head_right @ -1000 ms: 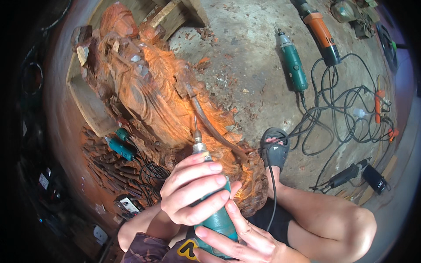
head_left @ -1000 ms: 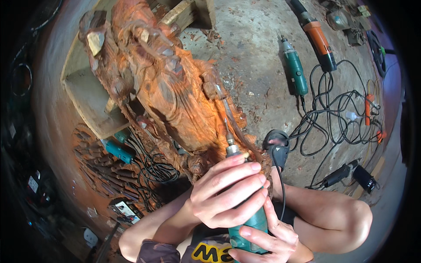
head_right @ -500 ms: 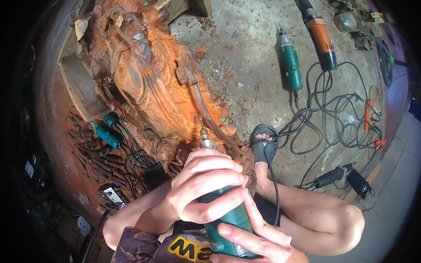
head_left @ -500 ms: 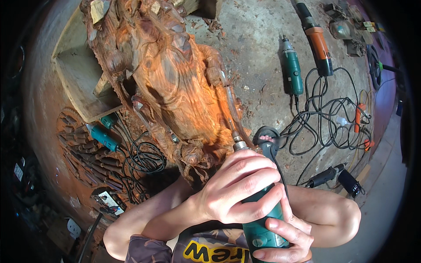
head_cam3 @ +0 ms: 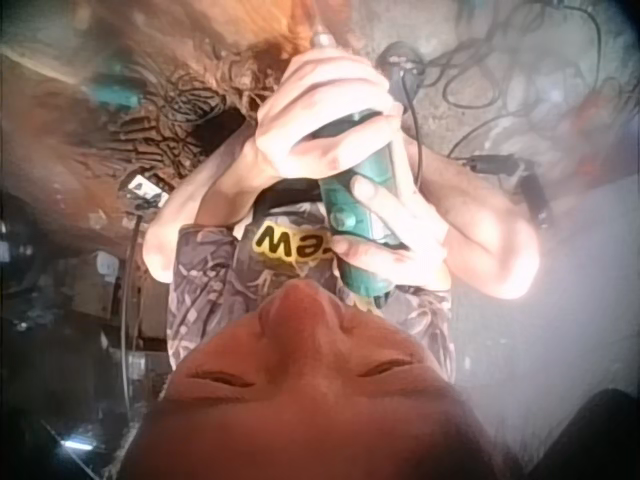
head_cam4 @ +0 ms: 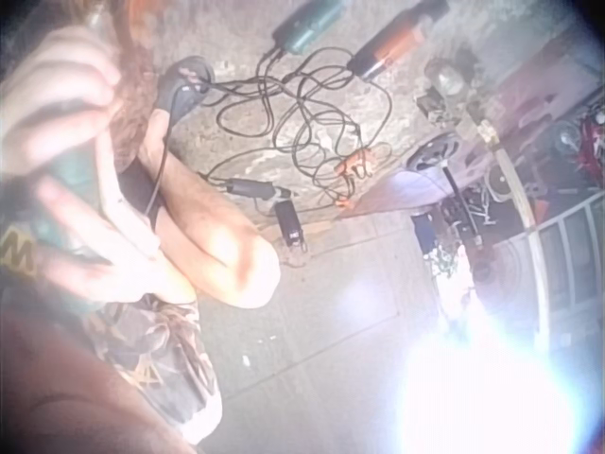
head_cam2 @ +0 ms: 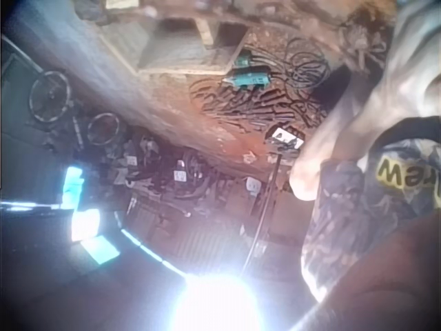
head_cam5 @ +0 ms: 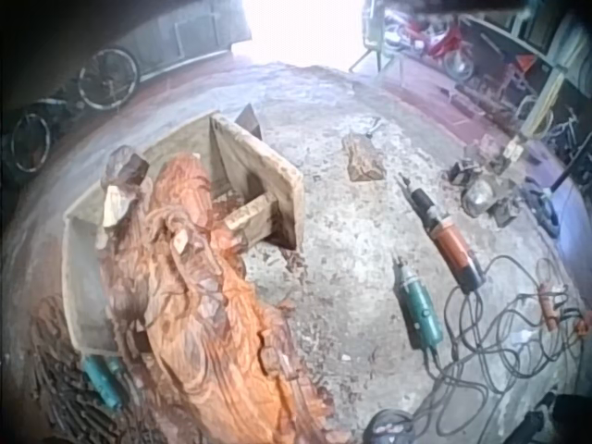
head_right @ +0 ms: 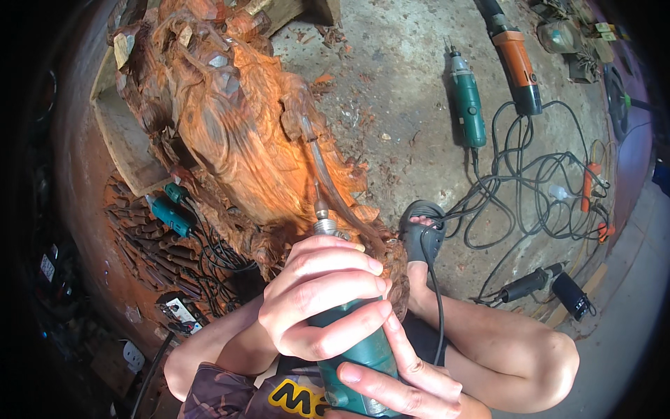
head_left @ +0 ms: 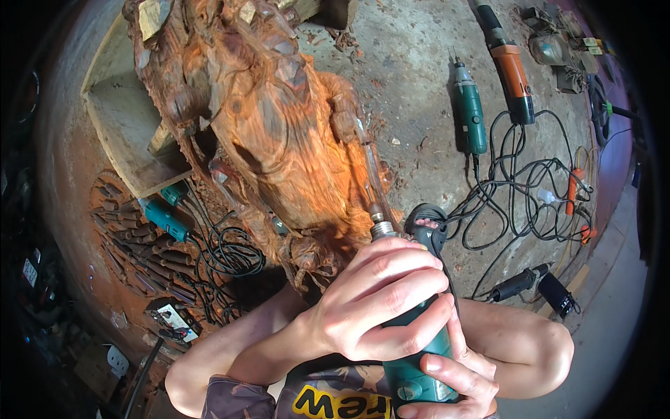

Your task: The person uses a green rotary tool to carve details into a large piece of wood. They hold the tool with both hands and move it along the surface, removing wood shavings and shaping the piece.

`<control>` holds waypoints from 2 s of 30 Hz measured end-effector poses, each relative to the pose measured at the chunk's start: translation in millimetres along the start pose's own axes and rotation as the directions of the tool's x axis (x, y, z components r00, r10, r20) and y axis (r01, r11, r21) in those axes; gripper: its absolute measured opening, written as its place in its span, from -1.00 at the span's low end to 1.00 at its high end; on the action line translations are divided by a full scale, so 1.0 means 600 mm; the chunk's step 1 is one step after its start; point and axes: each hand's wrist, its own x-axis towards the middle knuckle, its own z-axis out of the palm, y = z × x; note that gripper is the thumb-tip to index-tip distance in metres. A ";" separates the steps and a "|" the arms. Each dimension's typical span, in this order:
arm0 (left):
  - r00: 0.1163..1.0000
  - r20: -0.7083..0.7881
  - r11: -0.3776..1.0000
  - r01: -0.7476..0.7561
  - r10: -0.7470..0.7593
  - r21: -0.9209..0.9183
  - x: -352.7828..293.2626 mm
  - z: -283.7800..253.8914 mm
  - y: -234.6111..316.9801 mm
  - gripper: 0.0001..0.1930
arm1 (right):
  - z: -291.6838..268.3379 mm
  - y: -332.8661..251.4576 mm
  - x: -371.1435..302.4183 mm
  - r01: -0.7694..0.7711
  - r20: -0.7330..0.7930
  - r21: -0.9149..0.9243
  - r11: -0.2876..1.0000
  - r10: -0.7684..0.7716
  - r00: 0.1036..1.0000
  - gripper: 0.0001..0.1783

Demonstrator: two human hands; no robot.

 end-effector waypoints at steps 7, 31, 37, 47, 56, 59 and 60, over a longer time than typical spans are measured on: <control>0.999 0.031 0.999 0.029 -0.028 -0.018 -0.001 -0.003 -0.001 -0.76 | -0.094 0.022 0.089 -0.514 0.557 0.352 0.782 0.267 0.787 -0.31; 0.900 -0.435 0.989 0.098 -0.043 0.106 0.073 0.100 0.016 -0.71 | -0.164 -0.023 0.119 -0.374 0.210 0.282 0.884 0.323 0.923 -0.23; 0.895 -0.442 0.983 0.134 -0.067 0.122 0.063 0.097 0.001 -0.67 | -0.155 -0.008 0.132 -0.401 0.240 0.310 0.862 0.337 0.910 -0.23; 0.882 -0.467 0.985 0.130 -0.062 0.116 0.085 0.088 -0.011 -0.68 | -0.167 -0.006 0.142 -0.419 0.248 0.336 0.844 0.349 0.904 -0.23; 0.883 -0.464 0.990 0.123 -0.077 0.071 0.091 0.071 -0.003 -0.69 | -0.142 -0.031 0.151 -0.392 0.119 0.184 0.901 0.376 0.919 -0.58; 0.873 -0.482 0.988 0.129 -0.072 0.086 0.073 0.085 0.001 -0.73 | -0.144 -0.053 0.145 -0.485 0.071 0.123 0.866 0.479 0.875 -0.74; 0.883 -0.460 0.985 0.146 -0.090 0.087 0.069 0.084 0.002 -0.72 | -0.142 -0.052 0.143 -0.479 0.079 0.124 0.869 0.472 0.878 -0.73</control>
